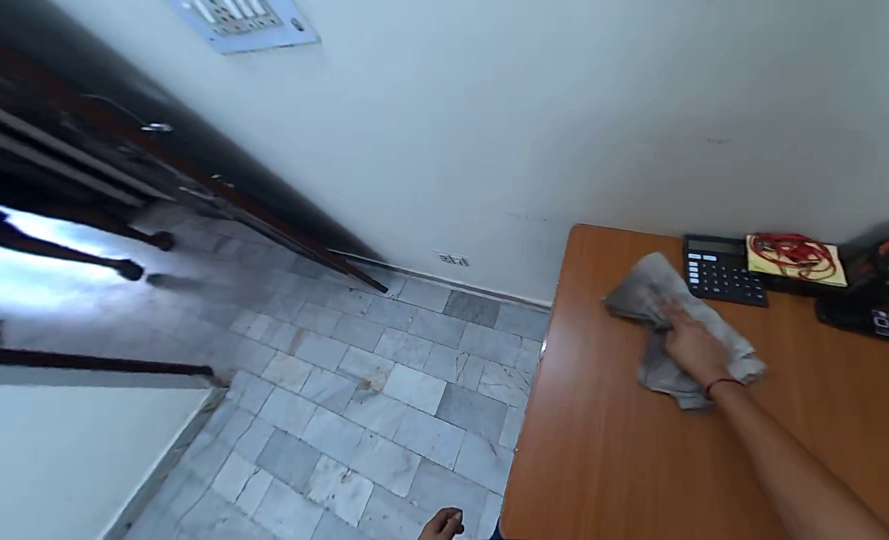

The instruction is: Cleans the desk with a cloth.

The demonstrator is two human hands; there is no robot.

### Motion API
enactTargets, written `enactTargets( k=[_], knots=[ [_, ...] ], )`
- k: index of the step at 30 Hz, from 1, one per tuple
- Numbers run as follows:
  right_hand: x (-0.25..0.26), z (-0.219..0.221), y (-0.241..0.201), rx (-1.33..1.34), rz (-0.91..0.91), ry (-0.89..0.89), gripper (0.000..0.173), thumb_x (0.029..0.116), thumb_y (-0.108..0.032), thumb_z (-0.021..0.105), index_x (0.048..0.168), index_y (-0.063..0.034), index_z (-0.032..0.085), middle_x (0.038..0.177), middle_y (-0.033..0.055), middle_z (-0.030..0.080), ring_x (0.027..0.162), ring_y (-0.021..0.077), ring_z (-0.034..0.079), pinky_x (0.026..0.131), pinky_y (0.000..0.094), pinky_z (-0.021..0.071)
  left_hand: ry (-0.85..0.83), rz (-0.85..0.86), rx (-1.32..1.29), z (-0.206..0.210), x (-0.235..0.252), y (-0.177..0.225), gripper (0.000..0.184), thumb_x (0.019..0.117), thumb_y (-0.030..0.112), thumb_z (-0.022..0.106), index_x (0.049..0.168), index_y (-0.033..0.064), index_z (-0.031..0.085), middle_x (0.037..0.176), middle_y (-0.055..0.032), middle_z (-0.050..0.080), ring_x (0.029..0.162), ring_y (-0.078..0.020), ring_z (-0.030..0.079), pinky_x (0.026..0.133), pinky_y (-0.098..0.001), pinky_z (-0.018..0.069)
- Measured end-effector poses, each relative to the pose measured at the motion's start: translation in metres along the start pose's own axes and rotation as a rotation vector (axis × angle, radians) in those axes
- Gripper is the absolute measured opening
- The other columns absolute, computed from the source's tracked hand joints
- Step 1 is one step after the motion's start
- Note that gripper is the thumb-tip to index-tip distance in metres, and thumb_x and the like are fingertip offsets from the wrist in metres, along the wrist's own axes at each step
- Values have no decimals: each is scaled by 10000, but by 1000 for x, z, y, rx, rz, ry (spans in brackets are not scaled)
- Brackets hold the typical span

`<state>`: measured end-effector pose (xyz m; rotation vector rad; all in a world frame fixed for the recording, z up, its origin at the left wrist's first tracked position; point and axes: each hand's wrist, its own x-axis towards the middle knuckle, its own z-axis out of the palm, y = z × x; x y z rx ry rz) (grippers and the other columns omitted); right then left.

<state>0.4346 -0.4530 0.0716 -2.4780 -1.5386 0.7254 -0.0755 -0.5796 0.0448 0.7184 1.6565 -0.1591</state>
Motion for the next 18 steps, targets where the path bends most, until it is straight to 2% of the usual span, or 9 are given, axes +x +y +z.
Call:
enactTargets(
  k=[3, 5, 7, 9, 10, 11, 13, 15, 18],
  knots=[
    [-7, 5, 1, -20, 34, -13, 615, 1020, -49, 512, 1607, -176, 377, 1672, 109, 335, 1367, 447, 516, 1025, 646, 453, 17, 74, 20, 18, -14, -7, 441, 1124, 208, 416, 1462, -73, 454, 1413, -313, 546, 1239, -418, 590, 1027, -541, 466],
    [-44, 18, -19, 25, -10, -69, 627, 1015, -49, 501, 1614, -171, 359, 1681, 107, 315, 1394, 420, 506, 1065, 612, 448, 77, 163, 57, 31, -19, -7, 453, 1116, 198, 438, 1469, -86, 443, 1424, -329, 532, 1254, -444, 589, 1049, -559, 468],
    [-100, 40, -37, 40, -104, -123, 610, 1009, -44, 476, 1597, -184, 398, 1664, 90, 358, 1383, 405, 518, 1065, 588, 450, 193, 278, 71, 49, -25, -1, 504, 1101, 180, 470, 1501, -115, 382, 1444, -368, 493, 1271, -483, 570, 1072, -566, 458],
    [-165, 73, -43, 37, -265, -111, 622, 965, -22, 502, 1564, -187, 467, 1619, 84, 440, 1277, 415, 602, 984, 564, 507, 302, 377, 31, 67, -27, 8, 561, 1093, 170, 487, 1534, -127, 306, 1476, -396, 437, 1296, -507, 541, 1089, -557, 452],
    [-197, 89, -41, 55, -353, -90, 622, 931, -8, 535, 1530, -173, 520, 1588, 91, 484, 1198, 431, 647, 908, 568, 538, 337, 419, 11, 75, -27, 15, 583, 1089, 168, 489, 1546, -125, 278, 1496, -402, 406, 1327, -510, 511, 1105, -551, 438],
    [-226, 100, -35, 73, -432, -87, 612, 910, 1, 566, 1501, -157, 557, 1573, 100, 501, 1128, 448, 674, 836, 573, 555, 359, 458, -2, 84, -27, 23, 606, 1083, 169, 492, 1558, -121, 252, 1523, -406, 368, 1374, -513, 464, 1132, -547, 411],
    [-268, 113, -13, 90, -505, -62, 585, 892, 7, 600, 1457, -142, 607, 1546, 120, 529, 1035, 460, 704, 761, 578, 562, 372, 515, 25, 98, -28, 42, 636, 1078, 183, 497, 1578, -99, 225, 1565, -397, 311, 1434, -504, 400, 1170, -531, 377],
    [-290, 108, 24, 108, -422, 16, 551, 885, 21, 593, 1420, -101, 636, 1507, 164, 560, 1047, 477, 700, 793, 595, 559, 385, 560, 106, 110, -30, 60, 645, 1074, 202, 508, 1583, -83, 234, 1594, -385, 267, 1474, -495, 343, 1209, -517, 327],
    [-293, 81, 110, 156, -129, 173, 526, 913, 45, 530, 1430, -19, 598, 1514, 236, 526, 1258, 512, 597, 1003, 650, 485, 431, 560, 252, 129, -37, 78, 659, 1066, 259, 522, 1600, -23, 260, 1650, -306, 225, 1498, -467, 325, 1203, -564, 318]
  ],
)
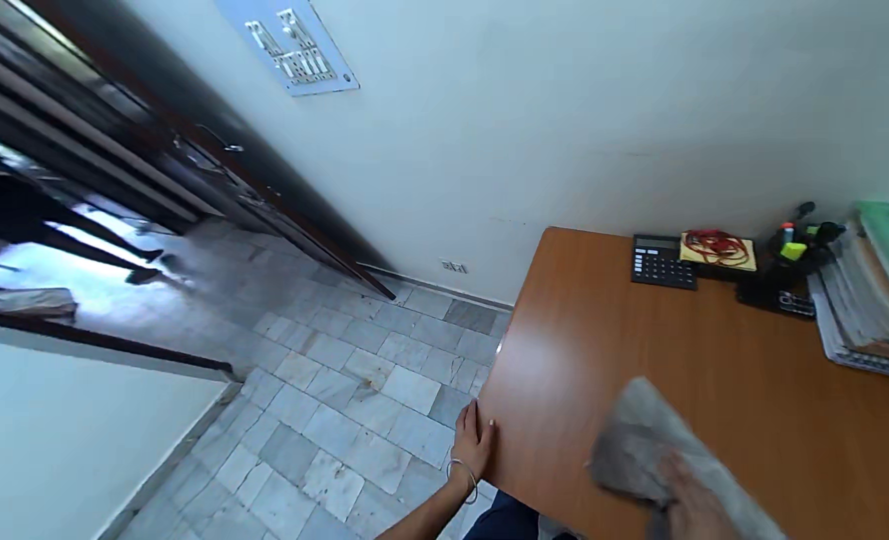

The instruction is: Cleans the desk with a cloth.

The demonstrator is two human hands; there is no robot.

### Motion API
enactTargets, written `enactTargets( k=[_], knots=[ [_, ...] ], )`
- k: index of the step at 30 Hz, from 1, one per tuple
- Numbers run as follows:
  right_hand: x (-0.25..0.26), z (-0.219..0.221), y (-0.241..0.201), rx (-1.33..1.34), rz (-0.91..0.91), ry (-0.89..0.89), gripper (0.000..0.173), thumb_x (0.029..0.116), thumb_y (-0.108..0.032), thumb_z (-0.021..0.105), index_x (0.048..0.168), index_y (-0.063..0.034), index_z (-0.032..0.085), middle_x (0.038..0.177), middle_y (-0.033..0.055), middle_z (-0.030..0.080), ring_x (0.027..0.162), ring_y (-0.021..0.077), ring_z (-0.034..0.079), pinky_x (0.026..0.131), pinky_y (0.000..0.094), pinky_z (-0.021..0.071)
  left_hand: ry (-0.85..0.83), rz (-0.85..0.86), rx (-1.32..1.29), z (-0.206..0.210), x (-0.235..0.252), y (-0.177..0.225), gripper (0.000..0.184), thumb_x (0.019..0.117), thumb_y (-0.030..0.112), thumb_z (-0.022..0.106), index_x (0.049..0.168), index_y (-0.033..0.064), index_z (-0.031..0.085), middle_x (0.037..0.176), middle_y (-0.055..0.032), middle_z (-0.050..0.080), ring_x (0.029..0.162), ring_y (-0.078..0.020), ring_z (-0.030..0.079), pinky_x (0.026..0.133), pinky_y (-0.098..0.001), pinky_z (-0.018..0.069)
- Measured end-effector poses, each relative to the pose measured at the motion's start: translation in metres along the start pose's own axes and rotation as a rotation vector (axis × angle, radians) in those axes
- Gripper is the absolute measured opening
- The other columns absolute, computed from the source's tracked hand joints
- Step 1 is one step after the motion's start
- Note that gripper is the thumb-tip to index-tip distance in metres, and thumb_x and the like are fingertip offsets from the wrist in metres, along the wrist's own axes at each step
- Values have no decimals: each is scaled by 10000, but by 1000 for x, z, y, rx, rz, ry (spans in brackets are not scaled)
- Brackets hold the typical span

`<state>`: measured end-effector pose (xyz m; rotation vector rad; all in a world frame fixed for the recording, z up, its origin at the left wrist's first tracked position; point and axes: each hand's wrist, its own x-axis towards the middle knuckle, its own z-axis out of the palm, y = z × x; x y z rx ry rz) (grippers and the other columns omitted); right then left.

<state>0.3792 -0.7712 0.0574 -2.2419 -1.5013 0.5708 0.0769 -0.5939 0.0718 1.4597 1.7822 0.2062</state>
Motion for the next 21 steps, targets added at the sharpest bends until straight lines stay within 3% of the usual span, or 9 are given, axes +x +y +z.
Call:
enactTargets(
  k=[2, 4, 6, 8, 11, 13, 16, 19, 21],
  knots=[
    [2, -32, 68, -13, 198, 135, 534, 948, 32, 479, 1477, -17, 543, 1550, 241, 481, 1388, 482, 502, 1119, 637, 412, -1, -36, 135, 5, -6, 12, 674, 1063, 318, 524, 1619, 42, 264, 1680, -248, 205, 1503, -453, 324, 1172, -621, 320],
    [2, -67, 138, -20, 375, 221, 543, 979, 2, 452, 1520, -28, 487, 1598, 241, 411, 1461, 457, 421, 1172, 613, 362, 0, -59, 241, 11, -16, 20, 683, 1066, 341, 521, 1633, 79, 244, 1698, -228, 160, 1539, -439, 256, 1195, -630, 262],
    [1, -96, 194, -13, 532, 268, 572, 984, -29, 453, 1555, -42, 437, 1628, 231, 366, 1484, 447, 387, 1177, 621, 345, 20, -57, 310, 17, -23, 21, 695, 1066, 359, 519, 1639, 92, 229, 1703, -233, 131, 1560, -433, 191, 1213, -635, 198],
    [3, -111, 214, -13, 650, 306, 589, 979, -51, 499, 1564, -55, 427, 1620, 238, 376, 1434, 482, 443, 1120, 672, 381, 53, -60, 337, 25, -25, 20, 702, 1065, 369, 521, 1643, 106, 221, 1708, -229, 111, 1576, -429, 134, 1224, -660, 132],
    [20, -111, 163, -10, 754, 268, 578, 992, -87, 559, 1558, -76, 443, 1561, 263, 449, 1303, 531, 546, 972, 726, 453, 118, -43, 366, 37, -22, 21, 698, 1059, 374, 527, 1641, 114, 244, 1710, -224, 109, 1576, -451, 98, 1209, -700, 89],
    [29, -91, 98, 1, 703, 182, 548, 1000, -102, 551, 1543, -89, 473, 1546, 222, 489, 1331, 459, 555, 1012, 660, 468, 136, -36, 422, 44, -21, 23, 704, 1053, 392, 531, 1640, 121, 252, 1710, -218, 119, 1574, -456, 96, 1202, -706, 101],
    [27, -32, -4, 22, 421, 21, 566, 980, -89, 532, 1541, -155, 497, 1583, 86, 489, 1398, 338, 529, 1108, 536, 448, 109, -15, 458, 49, -15, 34, 722, 1050, 405, 544, 1641, 117, 248, 1710, -226, 107, 1576, -455, 84, 1192, -723, 107],
    [11, 19, -70, 84, 109, -186, 625, 958, -14, 538, 1559, -173, 473, 1642, 89, 400, 1304, 399, 584, 986, 555, 503, 15, 18, 453, 46, -6, 55, 803, 1004, 382, 645, 1638, 98, 243, 1704, -251, 88, 1571, -470, 79, 1193, -713, 138],
    [-2, 30, -74, 113, 34, -183, 612, 941, 4, 555, 1522, -187, 532, 1626, 86, 428, 1229, 398, 629, 929, 548, 518, -77, 52, 513, 39, 1, 70, 865, 967, 353, 705, 1631, 57, 236, 1687, -297, 86, 1556, -497, 115, 1219, -647, 186]
  ],
)
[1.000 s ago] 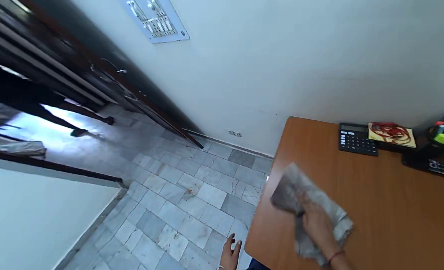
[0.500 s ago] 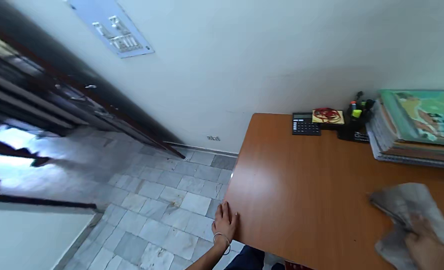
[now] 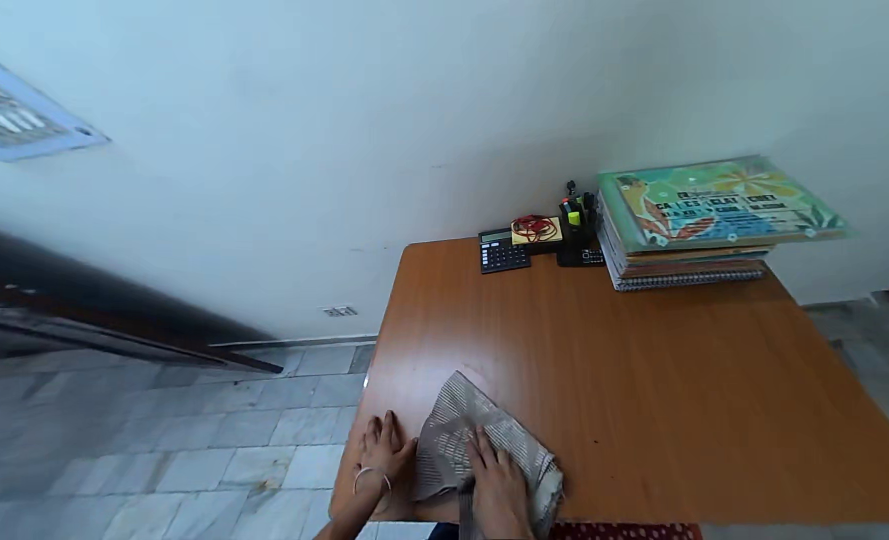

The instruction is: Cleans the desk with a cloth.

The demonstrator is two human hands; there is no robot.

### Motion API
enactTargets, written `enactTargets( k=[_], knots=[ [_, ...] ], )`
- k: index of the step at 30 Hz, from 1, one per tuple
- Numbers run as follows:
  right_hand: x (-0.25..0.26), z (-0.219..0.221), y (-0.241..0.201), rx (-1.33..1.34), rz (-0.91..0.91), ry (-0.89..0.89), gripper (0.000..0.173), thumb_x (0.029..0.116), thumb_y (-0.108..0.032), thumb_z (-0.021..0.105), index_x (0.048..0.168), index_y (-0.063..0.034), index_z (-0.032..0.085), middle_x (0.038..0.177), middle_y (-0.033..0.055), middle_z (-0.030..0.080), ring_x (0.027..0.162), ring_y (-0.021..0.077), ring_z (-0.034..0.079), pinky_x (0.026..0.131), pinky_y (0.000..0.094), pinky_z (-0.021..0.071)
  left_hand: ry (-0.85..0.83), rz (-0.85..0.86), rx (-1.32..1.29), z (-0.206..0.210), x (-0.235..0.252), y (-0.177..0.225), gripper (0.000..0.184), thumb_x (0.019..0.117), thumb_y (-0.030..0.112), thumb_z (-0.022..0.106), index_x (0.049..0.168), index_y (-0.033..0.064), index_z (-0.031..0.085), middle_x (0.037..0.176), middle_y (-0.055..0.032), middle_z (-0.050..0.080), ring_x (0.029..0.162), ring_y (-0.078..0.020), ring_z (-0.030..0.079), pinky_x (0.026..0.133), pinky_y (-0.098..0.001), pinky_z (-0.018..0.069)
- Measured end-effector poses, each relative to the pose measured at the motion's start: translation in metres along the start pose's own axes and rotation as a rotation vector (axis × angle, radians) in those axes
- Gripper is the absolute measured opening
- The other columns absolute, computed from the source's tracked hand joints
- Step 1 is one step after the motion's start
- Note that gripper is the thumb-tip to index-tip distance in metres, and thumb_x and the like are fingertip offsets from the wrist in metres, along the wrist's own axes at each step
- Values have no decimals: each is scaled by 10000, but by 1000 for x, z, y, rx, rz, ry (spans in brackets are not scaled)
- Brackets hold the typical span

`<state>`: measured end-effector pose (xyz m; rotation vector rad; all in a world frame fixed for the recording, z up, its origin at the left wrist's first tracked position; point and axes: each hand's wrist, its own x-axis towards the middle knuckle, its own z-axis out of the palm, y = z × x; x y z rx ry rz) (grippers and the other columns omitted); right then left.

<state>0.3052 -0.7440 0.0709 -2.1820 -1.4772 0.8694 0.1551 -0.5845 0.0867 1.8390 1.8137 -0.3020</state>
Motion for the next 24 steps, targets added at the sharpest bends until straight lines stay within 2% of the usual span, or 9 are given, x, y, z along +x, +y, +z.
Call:
enactTargets(
  k=[2, 6, 9, 12, 14, 17, 19, 22, 24],
  knots=[
    [-18, -8, 24, -43, 40, 146, 582, 901, 5, 582, 1456, -167, 610, 1554, 86, 527, 1165, 387, 672, 897, 536, 548, -104, 1, 97, -17, 3, 11, 952, 948, 400, 738, 1640, 55, 184, 1687, -302, 67, 1548, -506, 139, 1246, -561, 199],
    [-60, -71, 135, -46, 381, 464, 521, 928, 9, 551, 1437, -87, 613, 1508, 154, 562, 1319, 415, 590, 1047, 609, 484, -196, -46, 203, -28, 6, 25, 1023, 936, 432, 745, 1664, 131, 93, 1692, -296, 23, 1515, -538, 209, 1198, -570, 307],
    [-80, -127, 253, -29, 575, 680, 524, 954, 13, 509, 1478, 3, 530, 1562, 244, 463, 1401, 474, 490, 1107, 655, 416, -193, -66, 206, -31, 8, 31, 1063, 915, 396, 781, 1669, 176, 65, 1692, -298, 7, 1498, -549, 240, 1165, -574, 357],
    [-72, -179, 306, -36, 816, 681, 561, 987, -51, 515, 1545, -51, 458, 1607, 240, 398, 1396, 497, 481, 1073, 683, 416, -209, -97, 230, -34, 15, 35, 1132, 873, 372, 829, 1670, 214, 41, 1690, -299, 8, 1491, -556, 246, 1154, -579, 363],
    [-48, -194, 291, -11, 891, 644, 567, 1001, -72, 532, 1558, -50, 430, 1611, 251, 383, 1379, 508, 488, 1040, 698, 422, -202, -99, 247, -35, 23, 36, 1176, 835, 373, 860, 1671, 244, 42, 1684, -312, 29, 1478, -561, 270, 1150, -588, 363],
    [-4, -164, 218, -31, 812, 588, 575, 1016, -79, 502, 1577, -35, 384, 1638, 245, 335, 1418, 480, 458, 1051, 659, 434, -208, -96, 232, -38, 22, 37, 1195, 819, 368, 874, 1671, 248, 43, 1680, -324, 18, 1482, -565, 253, 1182, -615, 293],
    [20, -123, 149, -47, 628, 541, 582, 994, -42, 517, 1566, -43, 413, 1621, 250, 365, 1411, 464, 475, 1064, 621, 446, -204, -109, 223, -40, 19, 39, 1190, 809, 378, 878, 1671, 264, 66, 1687, -308, 30, 1490, -555, 247, 1187, -609, 292],
    [37, -49, 40, -78, 304, 308, 632, 958, -31, 538, 1571, -153, 447, 1608, 212, 411, 1323, 436, 571, 1020, 549, 505, -218, -117, 228, -41, 17, 40, 1190, 813, 395, 869, 1671, 276, 53, 1692, -298, 12, 1502, -553, 225, 1182, -608, 305],
    [37, -6, -12, -76, 83, 119, 629, 958, -16, 525, 1556, -205, 480, 1624, 182, 400, 1217, 427, 634, 949, 528, 522, -237, -94, 221, -41, 16, 38, 1102, 889, 316, 802, 1671, 261, 28, 1688, -308, -25, 1504, -572, 196, 1184, -627, 296]
  ],
)
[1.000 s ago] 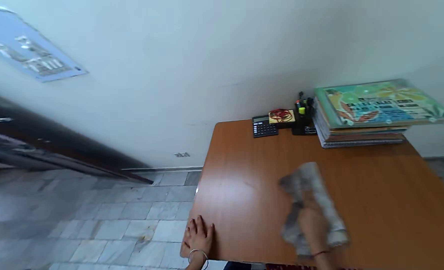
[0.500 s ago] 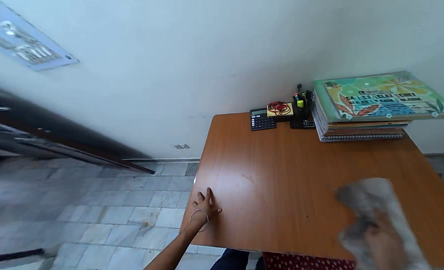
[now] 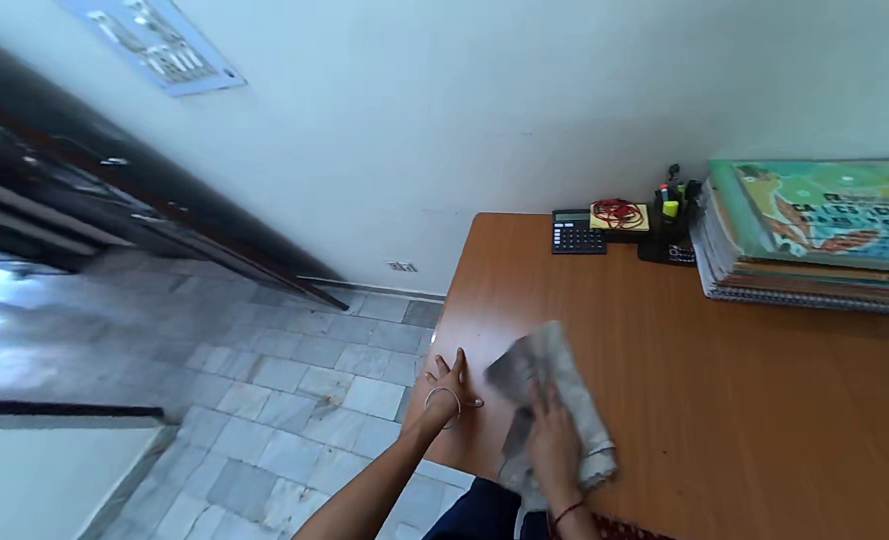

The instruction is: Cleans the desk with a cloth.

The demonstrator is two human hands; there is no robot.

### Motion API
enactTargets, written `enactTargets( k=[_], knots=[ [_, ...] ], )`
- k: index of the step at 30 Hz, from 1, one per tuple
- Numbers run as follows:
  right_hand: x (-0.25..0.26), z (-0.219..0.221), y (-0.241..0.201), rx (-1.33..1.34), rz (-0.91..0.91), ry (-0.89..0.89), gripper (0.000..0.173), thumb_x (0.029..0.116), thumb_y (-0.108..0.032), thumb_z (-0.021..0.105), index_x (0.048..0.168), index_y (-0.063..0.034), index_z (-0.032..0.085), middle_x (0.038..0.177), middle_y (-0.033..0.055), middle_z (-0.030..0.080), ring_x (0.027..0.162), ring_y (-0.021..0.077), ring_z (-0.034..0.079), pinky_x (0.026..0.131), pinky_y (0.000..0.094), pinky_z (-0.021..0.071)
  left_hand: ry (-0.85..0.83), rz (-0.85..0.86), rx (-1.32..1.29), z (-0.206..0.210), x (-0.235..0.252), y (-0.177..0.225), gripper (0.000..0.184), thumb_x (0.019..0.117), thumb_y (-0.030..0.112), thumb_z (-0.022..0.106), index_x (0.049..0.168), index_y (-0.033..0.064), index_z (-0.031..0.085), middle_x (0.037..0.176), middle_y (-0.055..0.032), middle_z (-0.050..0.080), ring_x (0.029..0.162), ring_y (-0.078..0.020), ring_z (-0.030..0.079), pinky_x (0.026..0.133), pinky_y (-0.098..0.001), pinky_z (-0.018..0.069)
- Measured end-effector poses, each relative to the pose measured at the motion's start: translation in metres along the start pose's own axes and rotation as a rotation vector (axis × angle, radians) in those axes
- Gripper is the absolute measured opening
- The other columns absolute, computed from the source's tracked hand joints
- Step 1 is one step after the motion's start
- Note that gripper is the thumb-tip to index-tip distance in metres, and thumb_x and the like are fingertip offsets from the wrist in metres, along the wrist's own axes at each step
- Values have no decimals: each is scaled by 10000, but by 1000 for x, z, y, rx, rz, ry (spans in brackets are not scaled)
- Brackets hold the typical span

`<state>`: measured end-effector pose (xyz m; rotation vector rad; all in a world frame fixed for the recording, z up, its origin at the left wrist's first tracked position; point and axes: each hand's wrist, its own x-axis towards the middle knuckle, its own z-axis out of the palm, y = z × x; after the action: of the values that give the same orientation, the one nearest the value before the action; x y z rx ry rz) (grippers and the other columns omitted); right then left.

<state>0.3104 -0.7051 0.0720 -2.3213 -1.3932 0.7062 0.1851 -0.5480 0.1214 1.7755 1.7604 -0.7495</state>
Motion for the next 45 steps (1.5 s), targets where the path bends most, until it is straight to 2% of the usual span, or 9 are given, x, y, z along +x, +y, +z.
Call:
enactTargets(
  k=[4, 7, 15, 22, 25, 27, 33, 39, 45],
  knots=[
    [-2, 15, -6, -3, -98, -7, 588, 927, 11, 544, 1472, -203, 595, 1577, 124, 489, 1168, 413, 665, 913, 528, 543, -3, 48, 15, 3, 1, -3, 999, 949, 194, 706, 1671, 213, 16, 1683, -318, -43, 1491, -603, 199, 1163, -629, 338],
    [17, -23, 58, 11, 97, 159, 543, 943, 25, 525, 1465, -113, 588, 1569, 150, 492, 1372, 398, 547, 1091, 570, 466, -11, 49, -34, 4, 0, -3, 1140, 880, 390, 811, 1671, 204, 12, 1685, -310, -74, 1499, -601, 168, 1160, -631, 343],
    [78, -134, 224, 134, 753, 460, 612, 993, -131, 535, 1571, -7, 376, 1643, 269, 299, 1497, 426, 361, 1189, 556, 356, -33, 7, -77, 3, 0, 0, 1137, 859, 375, 827, 1672, 268, 38, 1708, -242, -73, 1517, -575, 141, 1082, -681, 402],
    [135, -69, 48, 63, 470, 249, 570, 999, -78, 533, 1561, -95, 439, 1649, 220, 326, 1435, 440, 455, 1091, 595, 443, -83, 62, -143, 6, 5, -8, 1090, 880, 420, 795, 1672, 268, 63, 1714, -214, -100, 1534, -560, 93, 1105, -683, 380],
    [123, -24, -40, -10, 142, -70, 605, 981, -59, 527, 1568, -184, 452, 1674, 132, 320, 1434, 392, 473, 1096, 554, 450, 8, 205, -424, 2, 2, -37, 881, 980, 419, 674, 1652, 111, 194, 1713, -234, 40, 1568, -465, 129, 1251, -568, 212],
    [96, 4, -84, -66, -107, -322, 596, 996, -68, 504, 1571, -215, 452, 1687, 93, 305, 1389, 393, 515, 1066, 540, 472, 244, 257, -665, 5, 5, -62, 800, 997, 339, 642, 1610, -6, 260, 1681, -292, 140, 1542, -437, 258, 1243, -514, 284],
    [62, 52, -83, -33, -937, -593, 546, 930, -7, 611, 1463, -126, 592, 1559, 157, 504, 1107, 453, 679, 871, 589, 547, 571, 194, -863, -11, 9, -123, 703, 1006, 270, 536, 1573, -73, 302, 1667, -327, 140, 1543, -485, 198, 1243, -575, 203],
    [214, -26, -83, -256, -516, -550, 640, 986, 0, 473, 1589, -208, 414, 1671, 99, 342, 1365, 441, 515, 1051, 620, 445, 569, 155, -853, 2, 15, -141, 655, 1027, 300, 445, 1548, -86, 354, 1642, -360, 185, 1514, -539, 229, 1221, -627, 211],
    [317, -59, -59, -187, -52, -239, 617, 1022, -71, 511, 1613, -160, 357, 1693, 111, 281, 1346, 415, 548, 1034, 588, 476, 443, 212, -794, 16, 17, -117, 622, 1026, 236, 472, 1546, -86, 359, 1636, -348, 225, 1497, -547, 267, 1198, -672, 228]
  ],
)
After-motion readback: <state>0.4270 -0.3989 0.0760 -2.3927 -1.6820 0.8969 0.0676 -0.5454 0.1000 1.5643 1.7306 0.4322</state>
